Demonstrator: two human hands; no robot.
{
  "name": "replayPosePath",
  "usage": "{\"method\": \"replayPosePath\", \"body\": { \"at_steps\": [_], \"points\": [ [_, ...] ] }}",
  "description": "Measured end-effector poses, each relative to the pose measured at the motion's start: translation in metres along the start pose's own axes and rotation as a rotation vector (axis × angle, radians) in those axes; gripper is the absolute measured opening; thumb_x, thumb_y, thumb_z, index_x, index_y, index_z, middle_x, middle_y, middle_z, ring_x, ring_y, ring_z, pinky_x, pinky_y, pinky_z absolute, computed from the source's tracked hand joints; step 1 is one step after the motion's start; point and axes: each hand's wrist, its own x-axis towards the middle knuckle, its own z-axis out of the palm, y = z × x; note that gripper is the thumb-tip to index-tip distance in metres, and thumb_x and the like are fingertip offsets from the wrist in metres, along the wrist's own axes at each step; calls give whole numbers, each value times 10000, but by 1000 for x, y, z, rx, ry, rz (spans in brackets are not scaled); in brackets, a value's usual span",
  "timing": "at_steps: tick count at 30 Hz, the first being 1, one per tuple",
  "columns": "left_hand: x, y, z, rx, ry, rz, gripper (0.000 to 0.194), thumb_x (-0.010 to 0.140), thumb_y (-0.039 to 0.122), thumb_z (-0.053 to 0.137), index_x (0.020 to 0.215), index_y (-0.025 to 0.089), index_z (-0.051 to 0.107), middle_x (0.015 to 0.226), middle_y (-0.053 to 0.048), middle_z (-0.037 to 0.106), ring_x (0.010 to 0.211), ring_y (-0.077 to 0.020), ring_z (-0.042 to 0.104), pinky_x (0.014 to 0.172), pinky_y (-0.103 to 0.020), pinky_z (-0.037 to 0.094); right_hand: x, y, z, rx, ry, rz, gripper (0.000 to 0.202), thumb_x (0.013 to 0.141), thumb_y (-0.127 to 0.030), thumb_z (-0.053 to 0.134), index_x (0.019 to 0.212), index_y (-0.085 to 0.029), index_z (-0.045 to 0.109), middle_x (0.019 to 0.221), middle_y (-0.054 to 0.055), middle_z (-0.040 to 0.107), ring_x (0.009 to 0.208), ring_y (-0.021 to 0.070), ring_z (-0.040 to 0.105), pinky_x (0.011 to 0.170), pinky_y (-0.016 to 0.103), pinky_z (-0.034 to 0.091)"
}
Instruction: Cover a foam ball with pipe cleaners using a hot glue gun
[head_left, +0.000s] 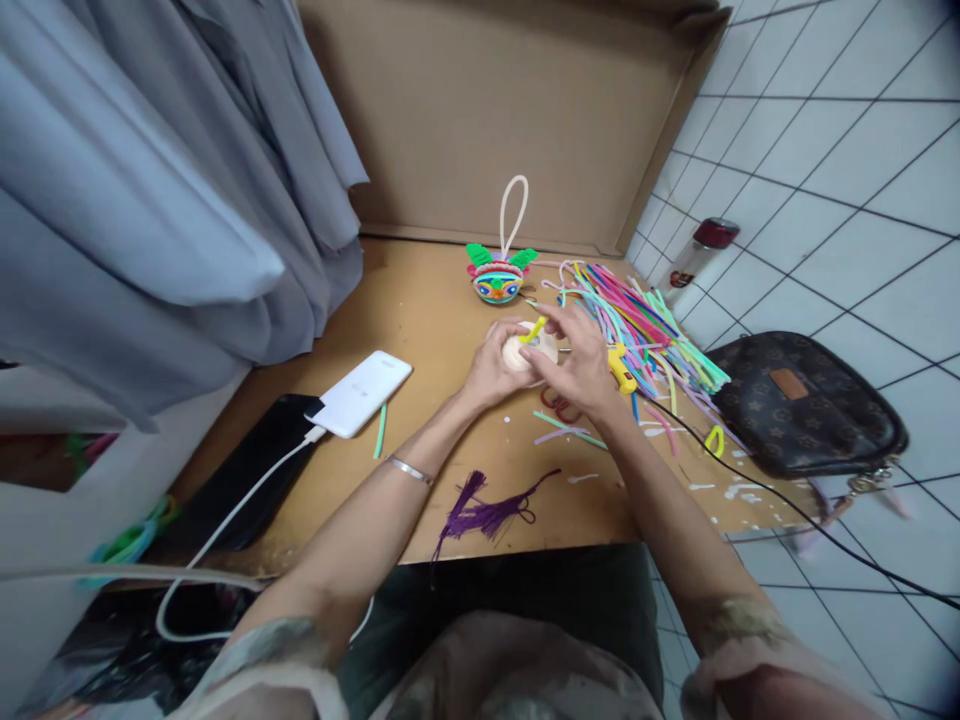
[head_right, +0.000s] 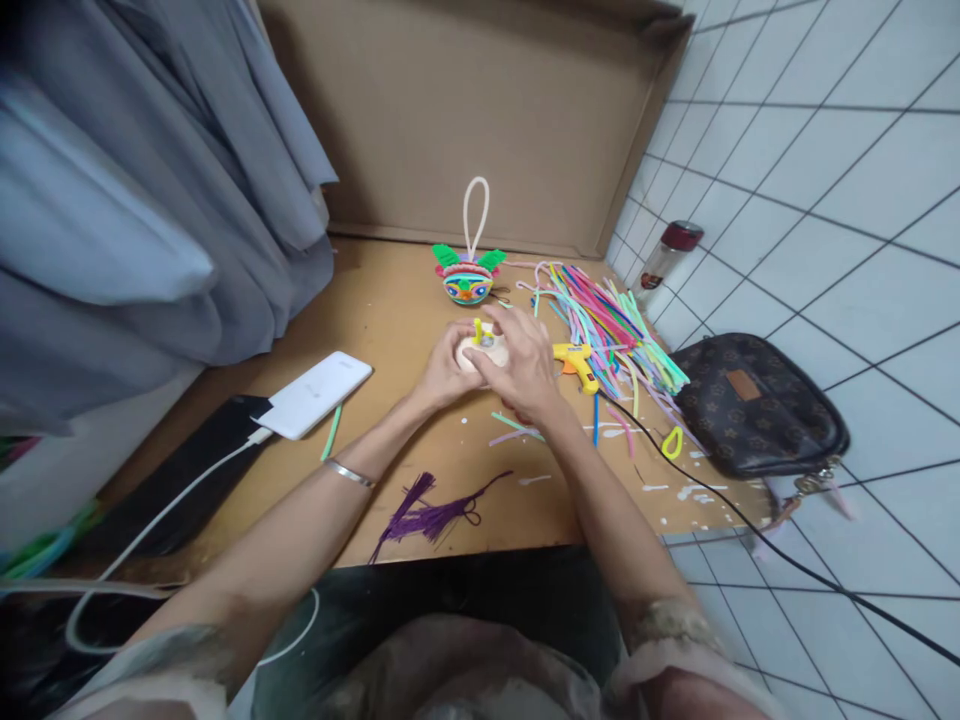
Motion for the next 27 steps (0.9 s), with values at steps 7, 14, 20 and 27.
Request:
{"method": "replayPosePath", "body": {
  "at_steps": [7,14,20,27],
  "points": [
    [0,2,-2,-8,-63,-21,656,618,357,953,1167,234,613,1393,-138,625,1329,-321,606,1148,-507,473,12,8,1,175,6,205,320,905,-425,638,667,-227,562,702,-3,546,681,156,493,672,305,432],
    [1,6,-4,37,-60,-37,651,589,320,957,1139,243,618,1357,-122,644,1319,-327,609,1168,-521,450,0,24,10,336,105,446,349,821,-524,687,678,-217,604,652,-25,561,633,132,484,607,280,400],
    [2,5,-5,36,-74,-25,635,610,355,946,1145,242,622,1343,-117,653,1332,-327,599,1181,-512,441,-2,25,14,363,102,458,349,798,-545,674,694,-219,606,661,-24,568,644,133,485,618,284,403],
    [2,6,-7,61,-85,-21,630,610,358,946,1142,244,628,1344,-110,660,1338,-331,595,1177,-513,442,-4,25,14,336,121,516,221,795,-402,680,700,-210,626,636,-35,587,619,129,490,610,277,391]
  ]
}}
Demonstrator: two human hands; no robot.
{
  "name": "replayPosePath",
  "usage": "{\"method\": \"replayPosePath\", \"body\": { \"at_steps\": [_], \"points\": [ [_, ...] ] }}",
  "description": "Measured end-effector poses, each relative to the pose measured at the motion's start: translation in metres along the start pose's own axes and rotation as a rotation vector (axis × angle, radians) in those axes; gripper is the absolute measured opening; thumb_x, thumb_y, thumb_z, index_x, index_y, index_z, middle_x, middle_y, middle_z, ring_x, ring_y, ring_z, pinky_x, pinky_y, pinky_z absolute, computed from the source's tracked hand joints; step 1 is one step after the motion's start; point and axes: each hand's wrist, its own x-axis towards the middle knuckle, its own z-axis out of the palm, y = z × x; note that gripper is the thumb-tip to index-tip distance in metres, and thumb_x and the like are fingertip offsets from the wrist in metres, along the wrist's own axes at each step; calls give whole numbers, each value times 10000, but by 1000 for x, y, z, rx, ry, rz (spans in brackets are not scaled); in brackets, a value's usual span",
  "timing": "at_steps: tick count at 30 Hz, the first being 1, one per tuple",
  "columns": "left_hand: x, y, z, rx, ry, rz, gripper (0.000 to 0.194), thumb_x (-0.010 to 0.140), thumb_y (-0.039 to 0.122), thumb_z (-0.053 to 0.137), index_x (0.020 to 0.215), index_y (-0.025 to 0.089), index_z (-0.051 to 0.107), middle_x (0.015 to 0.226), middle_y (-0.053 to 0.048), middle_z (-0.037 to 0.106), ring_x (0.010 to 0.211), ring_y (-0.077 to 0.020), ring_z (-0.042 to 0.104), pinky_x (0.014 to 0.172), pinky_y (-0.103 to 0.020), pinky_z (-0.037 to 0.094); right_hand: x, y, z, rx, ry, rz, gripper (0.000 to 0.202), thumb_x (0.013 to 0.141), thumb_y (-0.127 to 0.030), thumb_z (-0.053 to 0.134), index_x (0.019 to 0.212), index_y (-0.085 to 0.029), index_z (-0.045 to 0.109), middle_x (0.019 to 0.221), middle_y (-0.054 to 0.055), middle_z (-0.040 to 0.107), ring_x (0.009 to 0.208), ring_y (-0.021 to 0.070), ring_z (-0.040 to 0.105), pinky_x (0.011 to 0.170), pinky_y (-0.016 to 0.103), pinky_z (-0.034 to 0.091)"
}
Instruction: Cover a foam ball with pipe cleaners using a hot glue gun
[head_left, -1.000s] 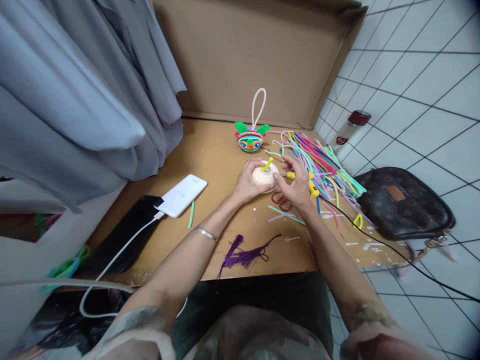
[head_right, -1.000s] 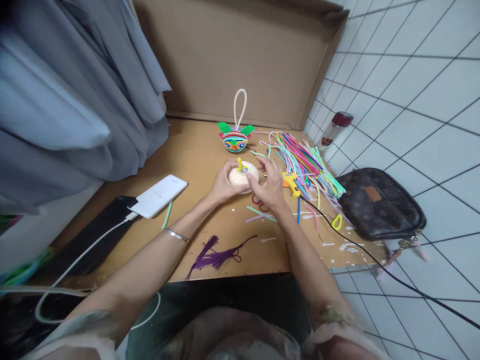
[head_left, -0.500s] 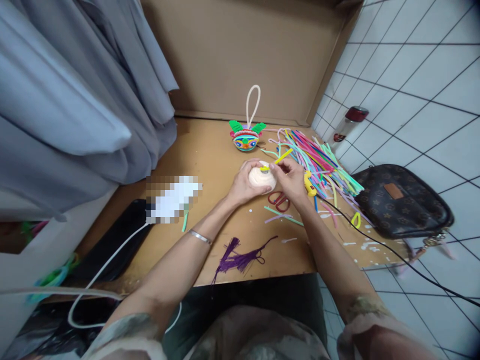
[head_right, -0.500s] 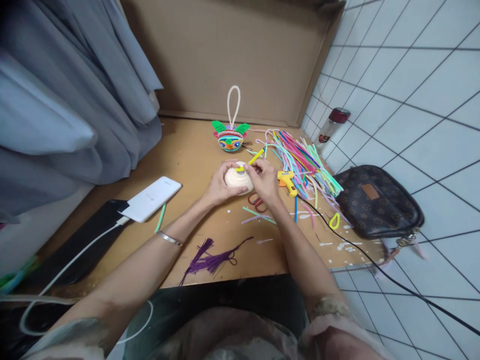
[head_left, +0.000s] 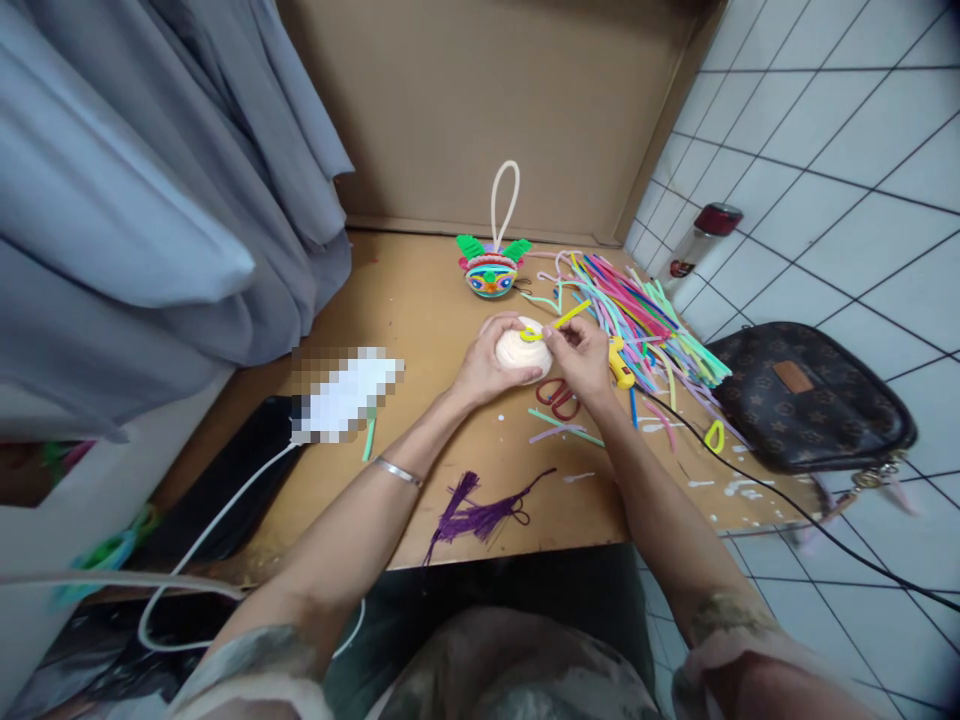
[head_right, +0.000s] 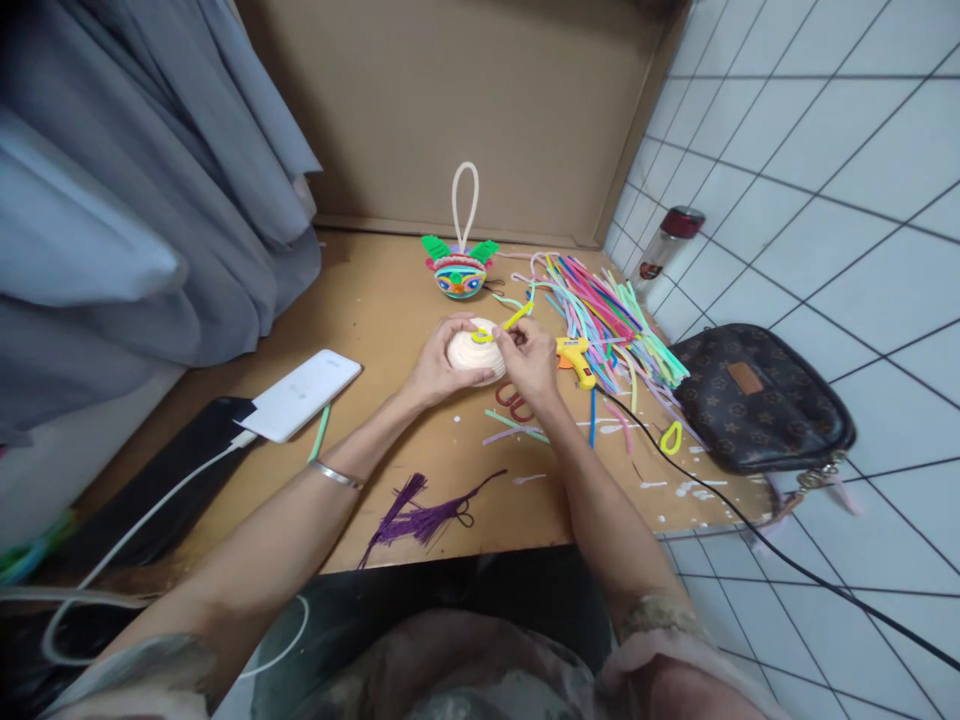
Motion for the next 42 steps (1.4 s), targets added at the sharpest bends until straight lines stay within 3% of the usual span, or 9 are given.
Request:
{"method": "replayPosePath", "body": {
  "at_steps": [18,24,27,42],
  "points": [
    [1,-3,-4,5,-36,10,620,637,450,919,1147,251,628,1366,-119,644,1358,-335,577,1199,-517,425,-3,-4,0,-73,-55,-77,203,817,-331,649,671,-224,556,653,-41,525,640,134,481,651,291,414],
    [-1,2,-8,-83,-32,-33,518,862,702,676,1114,250,665,1392,-130,641,1362,-309,582,1210,-479,424,-5,-9,1,-98,-42,-108,240,812,-296,649,628,-228,510,642,-40,492,632,134,472,646,294,408],
    [-2,2,-7,-120,1,-53,541,928,753,546,1081,252,678,1382,-126,653,1337,-302,600,1195,-486,435,-6,-9,1,-82,-47,-133,218,815,-298,642,648,-226,523,643,-42,493,623,130,467,632,289,401],
    [0,-3,-1,-154,66,-81,505,941,702,554,1033,226,695,1335,-129,684,1296,-292,636,1167,-474,469,-8,-9,2,-89,-54,-130,214,805,-296,652,645,-221,531,644,-39,495,614,122,445,617,282,372]
  ]
}}
